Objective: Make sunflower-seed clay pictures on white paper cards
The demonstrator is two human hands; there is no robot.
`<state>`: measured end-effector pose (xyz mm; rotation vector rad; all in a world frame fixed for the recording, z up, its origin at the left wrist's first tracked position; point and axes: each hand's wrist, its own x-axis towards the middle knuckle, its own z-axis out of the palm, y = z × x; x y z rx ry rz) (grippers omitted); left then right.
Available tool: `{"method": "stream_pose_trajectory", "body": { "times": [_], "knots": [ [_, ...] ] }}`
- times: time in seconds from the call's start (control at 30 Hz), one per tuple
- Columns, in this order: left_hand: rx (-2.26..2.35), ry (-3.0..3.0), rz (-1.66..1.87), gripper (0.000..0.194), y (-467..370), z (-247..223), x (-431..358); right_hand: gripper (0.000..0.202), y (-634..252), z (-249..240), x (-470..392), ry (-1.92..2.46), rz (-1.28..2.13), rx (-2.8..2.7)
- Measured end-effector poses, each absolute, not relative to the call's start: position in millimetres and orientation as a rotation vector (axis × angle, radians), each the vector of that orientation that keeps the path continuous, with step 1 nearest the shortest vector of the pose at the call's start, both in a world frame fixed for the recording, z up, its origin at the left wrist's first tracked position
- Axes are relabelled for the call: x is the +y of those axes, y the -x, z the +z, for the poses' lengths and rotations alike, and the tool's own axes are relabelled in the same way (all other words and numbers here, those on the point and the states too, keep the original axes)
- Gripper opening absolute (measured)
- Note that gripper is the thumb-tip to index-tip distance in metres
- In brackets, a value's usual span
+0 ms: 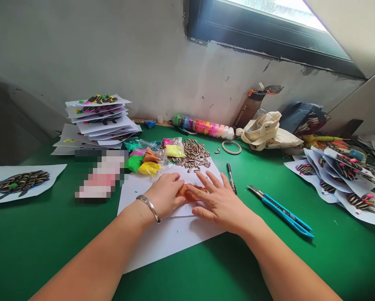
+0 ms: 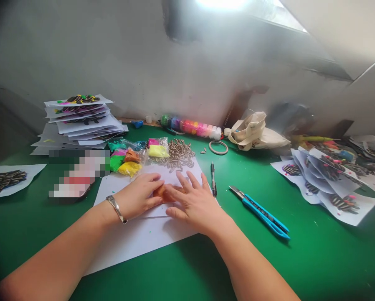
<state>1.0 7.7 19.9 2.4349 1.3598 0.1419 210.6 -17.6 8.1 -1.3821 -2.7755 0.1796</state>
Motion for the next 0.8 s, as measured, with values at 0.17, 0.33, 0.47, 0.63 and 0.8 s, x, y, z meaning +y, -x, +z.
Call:
{"method": "stream_pose_trajectory", "body": {
  "times": [0.17,0.33,0.47,0.63,0.8],
  "knots": [
    [1.373,-2.423,0.130,0.014,-1.3,22.3,5.9,0.062,-205.8,4.6,-19.3,1.373,0.178,-2.771],
    [1.376,-2.452,0.114,0.019,-0.4,19.7,5.8,0.060,-205.2,5.2,-18.4,1.430,0.180,-2.760],
    [1.383,-2.431,0.140,0.019,0.0,18.1,5.8,0.063,-208.1,8.6,-19.0,1.427,0.254,-2.766],
    [1.388,-2.417,0.158,0.020,-0.4,17.7,6.2,0.062,-209.9,5.3,-18.3,1.461,0.227,-2.753],
    [1.393,-2.427,0.149,0.024,-0.2,16.0,6.6,0.062,-208.9,1.1,-17.0,1.493,0.232,-2.732]
  ]
}}
